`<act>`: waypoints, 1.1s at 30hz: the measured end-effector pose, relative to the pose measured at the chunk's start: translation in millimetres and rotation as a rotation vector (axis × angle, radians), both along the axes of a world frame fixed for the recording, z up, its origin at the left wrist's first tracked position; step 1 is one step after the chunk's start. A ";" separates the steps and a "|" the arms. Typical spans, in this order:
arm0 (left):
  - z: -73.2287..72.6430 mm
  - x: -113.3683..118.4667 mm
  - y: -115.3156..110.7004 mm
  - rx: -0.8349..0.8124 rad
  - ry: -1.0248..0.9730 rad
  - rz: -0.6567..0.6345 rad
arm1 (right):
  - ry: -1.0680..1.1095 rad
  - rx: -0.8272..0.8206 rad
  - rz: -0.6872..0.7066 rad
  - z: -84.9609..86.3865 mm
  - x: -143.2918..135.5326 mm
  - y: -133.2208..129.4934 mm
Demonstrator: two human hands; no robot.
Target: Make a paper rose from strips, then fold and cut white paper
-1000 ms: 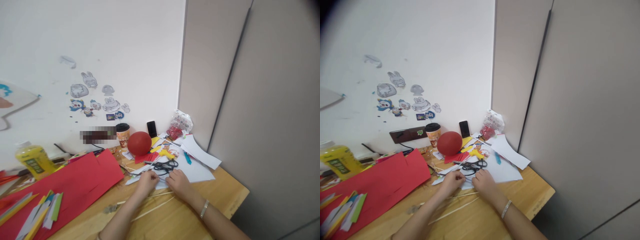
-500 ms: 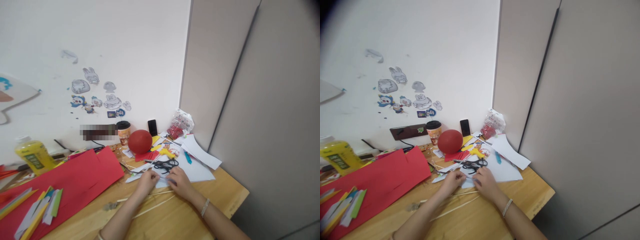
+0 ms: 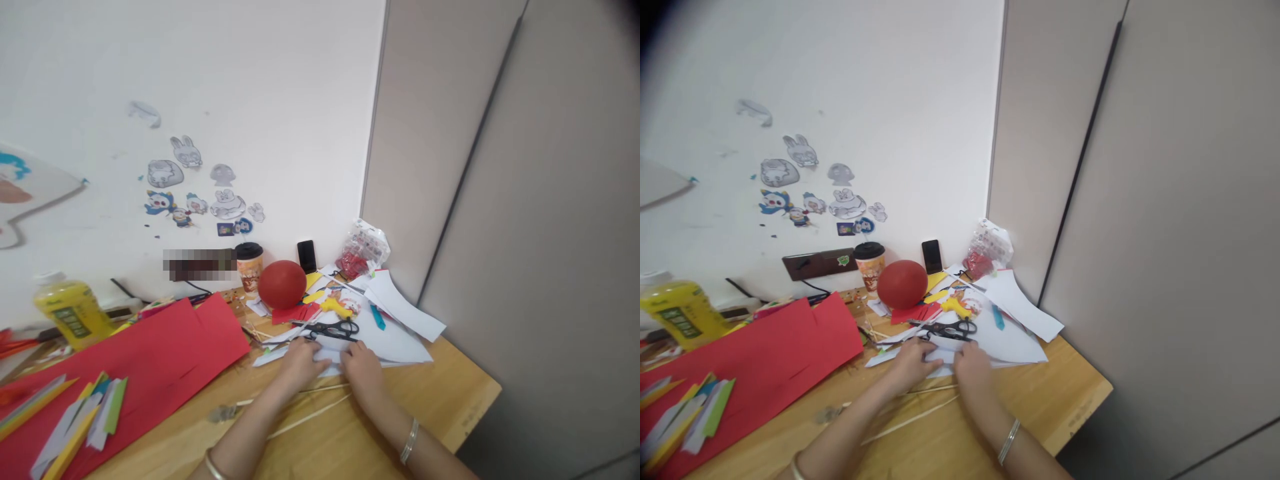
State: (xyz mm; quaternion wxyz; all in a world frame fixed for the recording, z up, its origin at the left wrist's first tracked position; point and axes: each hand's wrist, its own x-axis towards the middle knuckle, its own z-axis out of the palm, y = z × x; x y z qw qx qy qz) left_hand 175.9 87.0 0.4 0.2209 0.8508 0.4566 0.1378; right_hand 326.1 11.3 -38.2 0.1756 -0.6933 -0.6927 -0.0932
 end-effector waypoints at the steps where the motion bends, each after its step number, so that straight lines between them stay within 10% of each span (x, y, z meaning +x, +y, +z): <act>1: -1.0 -0.5 0.5 0.005 0.008 -0.004 | 0.015 -0.020 0.018 3.2 4.2 -0.3; 33: -20.8 -2.6 9.5 0.055 0.029 -0.038 | 0.157 -0.195 0.189 23.9 26.7 1.7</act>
